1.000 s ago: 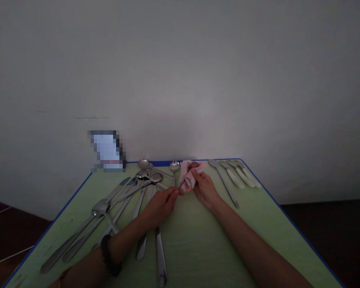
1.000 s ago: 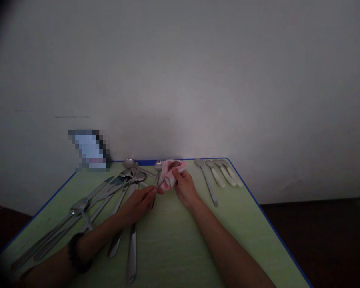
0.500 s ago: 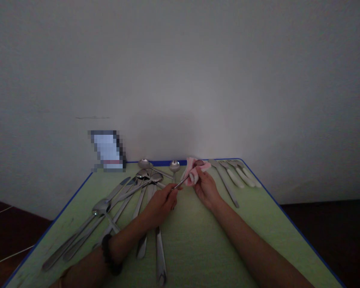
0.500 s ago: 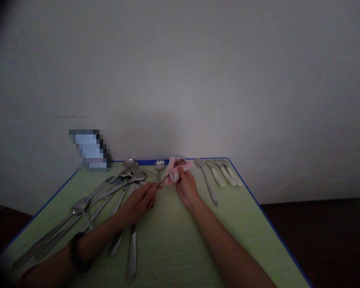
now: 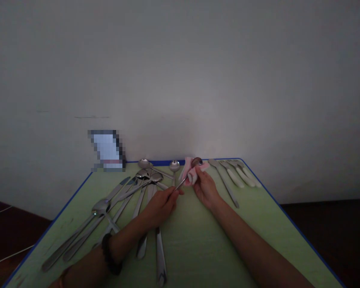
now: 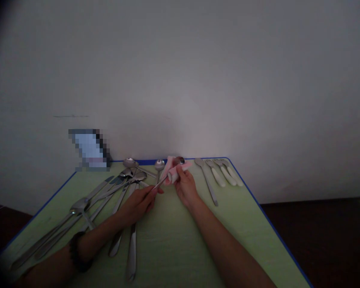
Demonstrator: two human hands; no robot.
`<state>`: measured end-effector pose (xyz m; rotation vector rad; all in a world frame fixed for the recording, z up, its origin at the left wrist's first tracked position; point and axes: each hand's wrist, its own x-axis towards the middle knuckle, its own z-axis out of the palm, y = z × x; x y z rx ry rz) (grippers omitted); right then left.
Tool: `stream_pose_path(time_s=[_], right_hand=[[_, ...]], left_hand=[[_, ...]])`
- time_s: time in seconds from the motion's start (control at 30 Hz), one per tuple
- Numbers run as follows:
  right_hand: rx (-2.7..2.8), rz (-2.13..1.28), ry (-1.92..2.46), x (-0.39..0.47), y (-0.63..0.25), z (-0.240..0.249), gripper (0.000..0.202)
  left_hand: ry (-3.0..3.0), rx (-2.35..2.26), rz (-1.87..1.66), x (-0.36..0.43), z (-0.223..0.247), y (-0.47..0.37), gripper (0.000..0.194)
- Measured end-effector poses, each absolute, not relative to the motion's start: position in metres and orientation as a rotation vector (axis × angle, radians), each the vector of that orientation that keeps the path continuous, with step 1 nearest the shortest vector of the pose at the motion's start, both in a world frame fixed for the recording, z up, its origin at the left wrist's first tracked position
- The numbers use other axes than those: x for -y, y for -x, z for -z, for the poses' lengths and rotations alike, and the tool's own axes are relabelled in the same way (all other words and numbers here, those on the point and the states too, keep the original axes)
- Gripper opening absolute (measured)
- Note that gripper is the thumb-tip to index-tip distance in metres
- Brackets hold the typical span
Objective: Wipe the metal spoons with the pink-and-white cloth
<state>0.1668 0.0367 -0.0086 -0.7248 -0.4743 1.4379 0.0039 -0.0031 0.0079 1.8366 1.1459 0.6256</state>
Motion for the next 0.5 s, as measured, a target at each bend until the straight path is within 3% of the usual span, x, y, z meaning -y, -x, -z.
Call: stream_pose_path(time_s=[0.2, 0.5], right_hand=[[0.408, -1.452, 0.672, -0.0412, -0.1721, 0.0096, 0.007], [0.355, -1.519, 0.674, -0.0408, -0.1697, 0.0112, 0.007]], left_hand=[[-1.7, -1.095, -0.872, 0.0035, -0.006, -0.0047, 0.045], [-1.867, -1.242, -0.846, 0.0036, -0.0101, -0.0008, 0.045]])
